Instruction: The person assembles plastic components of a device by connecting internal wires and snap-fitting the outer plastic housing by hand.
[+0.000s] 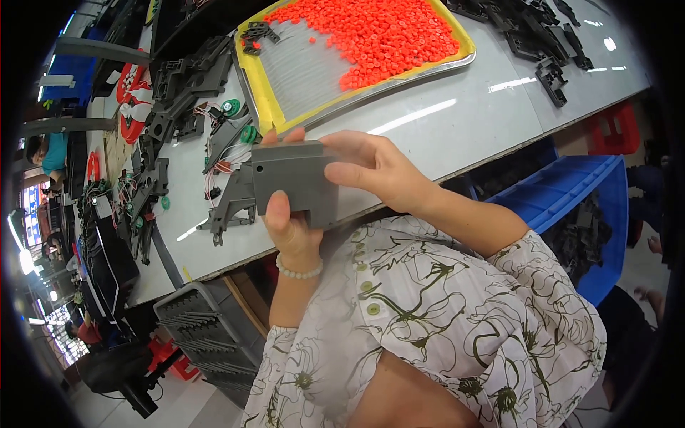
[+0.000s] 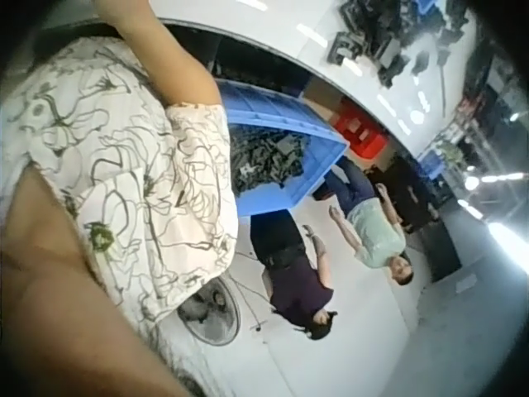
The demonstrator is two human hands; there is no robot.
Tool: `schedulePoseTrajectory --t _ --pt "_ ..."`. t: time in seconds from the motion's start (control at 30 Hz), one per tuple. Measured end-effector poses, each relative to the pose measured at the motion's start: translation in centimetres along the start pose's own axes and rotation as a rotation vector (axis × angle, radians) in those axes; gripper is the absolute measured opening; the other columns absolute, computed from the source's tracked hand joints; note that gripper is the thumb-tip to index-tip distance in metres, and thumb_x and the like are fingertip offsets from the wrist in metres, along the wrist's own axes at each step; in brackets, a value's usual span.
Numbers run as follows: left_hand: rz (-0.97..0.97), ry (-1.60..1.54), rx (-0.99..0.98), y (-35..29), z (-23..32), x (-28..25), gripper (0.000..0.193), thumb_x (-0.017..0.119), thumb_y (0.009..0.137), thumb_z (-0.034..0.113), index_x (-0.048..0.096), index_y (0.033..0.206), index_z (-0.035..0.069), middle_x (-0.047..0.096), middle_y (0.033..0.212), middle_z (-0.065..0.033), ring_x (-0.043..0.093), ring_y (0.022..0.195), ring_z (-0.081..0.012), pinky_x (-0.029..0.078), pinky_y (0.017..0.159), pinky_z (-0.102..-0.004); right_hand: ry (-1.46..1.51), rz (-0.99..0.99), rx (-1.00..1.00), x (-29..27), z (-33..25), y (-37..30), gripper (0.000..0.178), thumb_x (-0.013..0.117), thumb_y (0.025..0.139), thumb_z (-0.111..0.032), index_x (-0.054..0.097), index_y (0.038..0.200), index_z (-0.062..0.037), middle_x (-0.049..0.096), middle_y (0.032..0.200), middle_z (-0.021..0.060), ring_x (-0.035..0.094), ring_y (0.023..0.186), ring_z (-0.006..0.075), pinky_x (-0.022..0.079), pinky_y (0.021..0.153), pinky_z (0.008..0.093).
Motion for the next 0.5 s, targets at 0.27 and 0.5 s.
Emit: schedulePoseTrajectory --t 0.27,0.5 --pt "0.018 -0.412 -0.182 0.1 -2.4 -1.7 0.072 0.061 0.072 0.041 0.038 0.130 0.005 0.043 0.130 -0.0145 0.042 0.120 -0.0286 0.041 0.097 -0.0411 -0.393 0.034 -0.128 1.2 -1.2 -0.2 0.051 0.067 0.080 -0.017 0.042 0.120 0.0031 0.057 0.111 0.0134 0.055 0.101 0.0177 0.044 0.085 0.0304" --pt "0.016 -0.584 -0.203 0.5 -3.1 -0.8 0.067 0.063 0.076 0.039 0.039 0.128 0.005 0.044 0.129 -0.0150 0.044 0.118 -0.0289 0.044 0.094 -0.0434 -0.727 0.099 -0.212 1.1 -2.4 0.1 0.072 0.075 0.070 -0.028 0.038 0.124 0.0014 0.059 0.104 0.0184 0.059 0.094 0.0280 0.045 0.083 0.0340"
Point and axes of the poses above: each hand's wrist, its own y-axis towards the middle knuckle, its own x-axis out of the palm, z = x × y, the point moved 7 cm from there along y, towards the middle knuckle
